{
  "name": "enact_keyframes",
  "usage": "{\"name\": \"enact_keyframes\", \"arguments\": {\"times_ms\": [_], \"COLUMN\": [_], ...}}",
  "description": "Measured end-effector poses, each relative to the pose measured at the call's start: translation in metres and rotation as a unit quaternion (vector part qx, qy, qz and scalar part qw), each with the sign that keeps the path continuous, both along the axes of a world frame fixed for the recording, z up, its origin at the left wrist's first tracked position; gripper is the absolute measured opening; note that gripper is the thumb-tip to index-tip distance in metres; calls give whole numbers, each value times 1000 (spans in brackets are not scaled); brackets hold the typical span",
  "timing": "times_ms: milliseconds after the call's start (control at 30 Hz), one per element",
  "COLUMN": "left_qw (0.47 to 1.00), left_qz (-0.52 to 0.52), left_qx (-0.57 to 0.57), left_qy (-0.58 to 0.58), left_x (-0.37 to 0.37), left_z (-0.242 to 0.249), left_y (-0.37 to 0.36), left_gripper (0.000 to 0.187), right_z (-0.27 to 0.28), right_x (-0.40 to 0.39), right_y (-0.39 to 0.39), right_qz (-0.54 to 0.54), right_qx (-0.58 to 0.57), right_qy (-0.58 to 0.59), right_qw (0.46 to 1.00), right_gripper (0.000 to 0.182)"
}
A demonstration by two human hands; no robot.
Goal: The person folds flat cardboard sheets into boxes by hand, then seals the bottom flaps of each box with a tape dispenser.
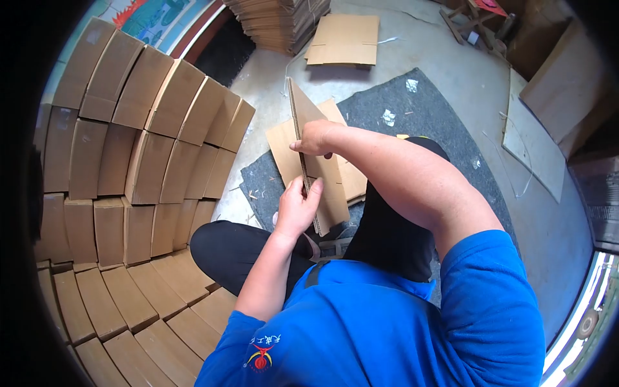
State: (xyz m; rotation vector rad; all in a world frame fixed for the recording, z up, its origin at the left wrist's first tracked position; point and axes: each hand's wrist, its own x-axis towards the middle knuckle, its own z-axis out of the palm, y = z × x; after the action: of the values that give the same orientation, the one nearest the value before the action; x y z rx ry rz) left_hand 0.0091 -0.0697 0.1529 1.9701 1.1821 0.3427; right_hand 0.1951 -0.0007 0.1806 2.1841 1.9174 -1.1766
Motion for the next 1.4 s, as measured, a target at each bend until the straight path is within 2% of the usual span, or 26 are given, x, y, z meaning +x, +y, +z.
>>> {"name": "enact_keyframes", "arguments": {"times_ms": [33, 67, 100, 133, 167, 200, 300, 400, 433, 467, 533, 567, 600, 633, 667, 700, 800, 833, 900, 1000, 1067, 1100, 1167, 1267, 1367, 1400], "left_qw": [999, 993, 983, 941, 901, 901, 839, 825, 829, 828, 916, 967, 967, 989, 982, 977, 974, 976, 979, 978, 988, 989, 969, 970, 969, 984], "left_qz": [33, 48, 57, 103, 129, 127, 164, 148, 148, 149, 142, 127, 128, 102, 72, 77, 127, 145, 145, 127, 97, 92, 122, 120, 112, 104], "left_qx": [-18, -25, -105, -240, -333, -332, -407, -424, -415, -415, -274, -121, -121, 27, 174, 195, 187, 161, 141, 159, 67, 64, 165, 142, 132, 61], "left_qy": [-26, -104, -140, -218, -246, -246, -321, -344, -343, -346, -257, -185, -184, -104, -22, -45, 3, 2, 28, 53, 95, 94, 136, 159, 173, 128], "left_x": [4, 8, 8, 14, 13, 14, 17, 15, 14, 12, 9, 11, 12, 13, 14, 15, -9, -16, -25, -17, -9, -4, 8, 13, -3, -10], "left_z": [-8, -18, -32, -28, -25, -25, -27, -35, -31, -35, -51, -58, -53, -48, -43, -33, -16, 0, 2, 4, -8, -9, -11, -3, -11, -13], "left_y": [13, 25, 43, 50, 55, 55, 44, 48, 49, 53, 63, 66, 67, 67, 69, 69, 96, 102, 125, 138, 146, 142, 135, 132, 138, 142], "left_gripper": [51, 53, 51, 46, 46, 46, 53, 53, 47, 47, 40, 36, 36, 36, 36, 33, 34, 34, 36, 38, 39, 39, 41, 43, 44, 45], "right_z": [1, 2, 5, 5, 5, 3, -2, -7, -2, -3, -1, -2, 2, 6, 10, 20, 38, 35, 30, 38, 18, 15, 8, 15, -11, -11], "right_x": [0, 1, 1, 3, 5, 7, 18, 25, 27, 28, 26, 24, 17, 15, 15, 14, 28, 32, 28, 14, 17, 18, 17, -4, -26, -29], "right_y": [1, 3, 2, 1, -1, -1, 2, 2, 0, 1, 1, 0, 2, 0, -1, -4, -13, -21, -36, -50, -52, -54, -56, -68, -84, -85], "right_qz": [-7, -13, -27, -28, -53, -78, -73, -75, -75, -92, -84, -78, -78, -76, -41, -6, 45, 46, 75, 53, 50, 37, 15, -69, -135, -134], "right_qx": [-29, -58, -76, -73, -81, -90, -106, -107, -100, -96, -74, -54, -27, -27, -14, -1, 9, 34, 73, 6, -22, -24, -40, 3, 103, 105], "right_qy": [21, 42, 63, 62, 97, 132, 147, 143, 135, 133, 138, 146, 120, 121, 72, 22, -5, 2, -32, -27, -22, -10, -20, -37, -60, -57], "right_qw": [999, 997, 995, 995, 991, 984, 981, 981, 983, 982, 984, 985, 989, 989, 996, 1000, 999, 998, 994, 998, 998, 999, 999, 997, 984, 984], "right_gripper": [67, 68, 72, 72, 74, 75, 76, 72, 71, 60, 56, 53, 41, 41, 37, 34, 31, 29, 29, 30, 30, 30, 32, 34, 29, 29]}}
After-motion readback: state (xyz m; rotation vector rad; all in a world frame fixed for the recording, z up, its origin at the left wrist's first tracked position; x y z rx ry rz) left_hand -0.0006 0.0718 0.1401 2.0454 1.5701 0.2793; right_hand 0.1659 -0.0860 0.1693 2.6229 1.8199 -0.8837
